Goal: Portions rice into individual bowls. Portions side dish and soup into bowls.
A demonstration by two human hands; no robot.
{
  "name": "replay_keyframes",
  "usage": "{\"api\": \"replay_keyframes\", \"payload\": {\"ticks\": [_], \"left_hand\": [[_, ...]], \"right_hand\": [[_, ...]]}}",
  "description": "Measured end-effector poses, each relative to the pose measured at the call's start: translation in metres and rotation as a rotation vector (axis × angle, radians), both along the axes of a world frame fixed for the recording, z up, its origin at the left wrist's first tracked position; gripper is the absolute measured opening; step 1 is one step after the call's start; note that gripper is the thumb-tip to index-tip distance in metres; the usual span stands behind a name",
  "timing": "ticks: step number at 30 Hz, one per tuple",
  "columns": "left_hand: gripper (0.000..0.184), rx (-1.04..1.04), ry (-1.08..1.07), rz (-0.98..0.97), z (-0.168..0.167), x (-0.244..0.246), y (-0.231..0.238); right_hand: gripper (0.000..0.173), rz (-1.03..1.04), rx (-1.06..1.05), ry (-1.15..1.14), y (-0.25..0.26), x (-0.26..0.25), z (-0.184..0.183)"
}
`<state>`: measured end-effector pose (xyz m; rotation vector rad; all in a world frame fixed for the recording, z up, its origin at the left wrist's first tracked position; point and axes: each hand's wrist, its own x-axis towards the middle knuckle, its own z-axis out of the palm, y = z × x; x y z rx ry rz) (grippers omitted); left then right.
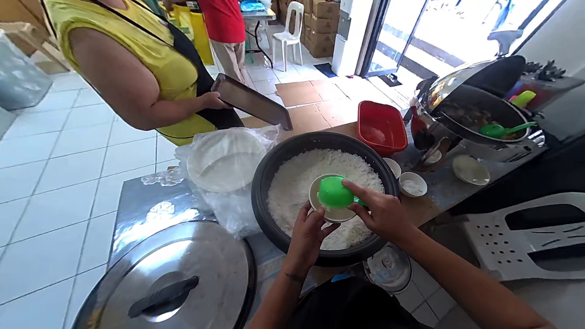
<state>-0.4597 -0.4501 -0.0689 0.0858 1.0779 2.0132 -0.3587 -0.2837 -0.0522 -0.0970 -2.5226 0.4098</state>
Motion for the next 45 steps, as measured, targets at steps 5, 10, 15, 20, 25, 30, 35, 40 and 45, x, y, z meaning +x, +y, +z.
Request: {"api": "replay_keyframes", "payload": {"ticks": [5, 10, 15, 20, 25, 30, 35, 40, 45], "left_hand": [[0.045, 0.0, -0.018, 0.003, -0.001, -0.004, 0.003], [0.043, -0.037, -0.054, 0.018, -0.01, -0.003, 0.001], [0.052, -0.002, 0.001, 0.084, -0.013, -0.008, -0.026], [0.067, 0.063, 0.117, 0.2, -0.009, -0.016, -0.049], [0.045, 0.023, 0.159, 0.227, -0.007, -0.017, -0.045], [0.04, -0.02, 0.227, 0.135, 0.001, -0.029, -0.042], [0.056, -0.078, 0.218, -0.153, 0.009, 0.013, 0.013], [0.076, -0.128, 0.322, -0.581, 0.001, 0.052, 0.076], [0.06, -0.068, 0.57, -0.635, 0.003, 0.034, 0.086]], "right_hand": [[0.045, -0.024, -0.038, 0.072, 0.004, 0.002, -0.01], [0.046, -0.046, -0.094, 0.128, 0.009, -0.001, -0.001], [0.049, -0.141, -0.613, 0.093, 0.039, 0.003, 0.006], [0.053, -0.284, -0.66, -0.464, 0.067, 0.007, -0.009], [0.051, -0.008, -0.292, -0.863, -0.003, -0.009, -0.038], [0.038, 0.069, -0.331, -0.58, -0.008, -0.005, -0.048], [0.057, 0.012, -1.281, -0.313, 0.024, 0.041, 0.005], [0.05, -0.367, -1.409, -0.082, 0.051, 0.104, -0.006], [0.052, -0.763, -1.383, 0.083, 0.114, 0.161, -0.049]]}}
